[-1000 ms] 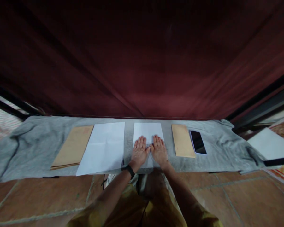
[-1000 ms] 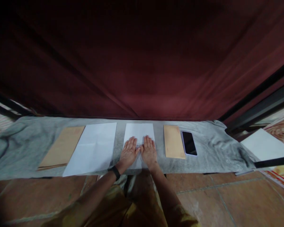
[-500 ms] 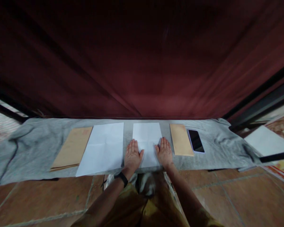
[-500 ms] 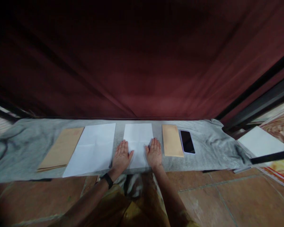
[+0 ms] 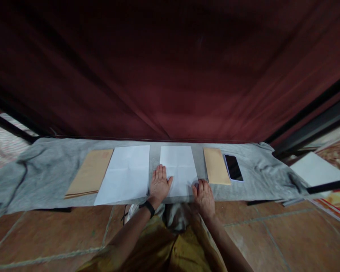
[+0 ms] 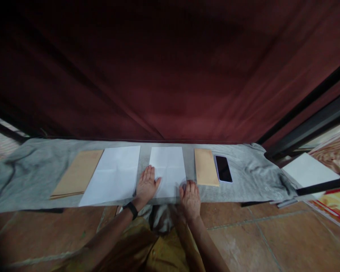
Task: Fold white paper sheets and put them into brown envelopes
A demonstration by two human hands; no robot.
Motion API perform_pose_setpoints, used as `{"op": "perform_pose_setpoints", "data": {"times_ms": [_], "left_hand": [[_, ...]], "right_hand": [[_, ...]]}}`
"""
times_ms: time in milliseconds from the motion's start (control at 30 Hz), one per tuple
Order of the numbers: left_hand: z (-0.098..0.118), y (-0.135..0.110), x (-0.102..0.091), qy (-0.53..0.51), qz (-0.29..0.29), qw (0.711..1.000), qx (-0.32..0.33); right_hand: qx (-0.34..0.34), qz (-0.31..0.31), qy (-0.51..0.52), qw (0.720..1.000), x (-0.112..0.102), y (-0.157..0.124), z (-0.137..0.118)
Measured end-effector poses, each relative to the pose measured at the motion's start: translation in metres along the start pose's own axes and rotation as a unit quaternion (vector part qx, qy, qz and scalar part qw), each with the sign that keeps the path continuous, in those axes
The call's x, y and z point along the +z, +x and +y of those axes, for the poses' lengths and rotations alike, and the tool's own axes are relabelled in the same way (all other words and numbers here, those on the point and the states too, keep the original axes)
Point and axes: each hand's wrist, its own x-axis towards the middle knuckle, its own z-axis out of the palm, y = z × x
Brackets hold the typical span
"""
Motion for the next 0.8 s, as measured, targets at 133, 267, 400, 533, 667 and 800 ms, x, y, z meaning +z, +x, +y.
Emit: {"op": "perform_pose_setpoints", "data": {"times_ms": [133,267,400,533,667,800], "left_hand": [[0.0,0.001,-0.003,0.006,-0.015,1.0,-0.006],[0.003,0.004,-0.007,0.007,-0.03,0.999,-0.011],[0.016,-0.003,-0.018,-0.009,-0.028,0.999,0.022],[0.025,-0.028,-0.03,-0.038,-0.064,0.988,0.136],[0.017,-0.055,-0.034,-0.014,-0.094,0.981,0.171],[0.005,-0.067,-0.036,0.02,-0.104,0.981,0.163]], "right_hand": [[-0.014,-0.012,0.025,1.0,-0.014,-0.003,0.007],[-0.048,-0.005,0.056,0.997,-0.017,0.004,-0.002],[-0.1,-0.015,0.058,0.993,-0.006,0.008,-0.02],[-0.118,-0.028,0.044,0.992,0.008,-0.002,-0.022],[-0.117,-0.032,0.03,0.992,0.013,-0.012,-0.014],[-0.099,-0.025,0.027,0.994,0.009,-0.017,-0.006]]}}
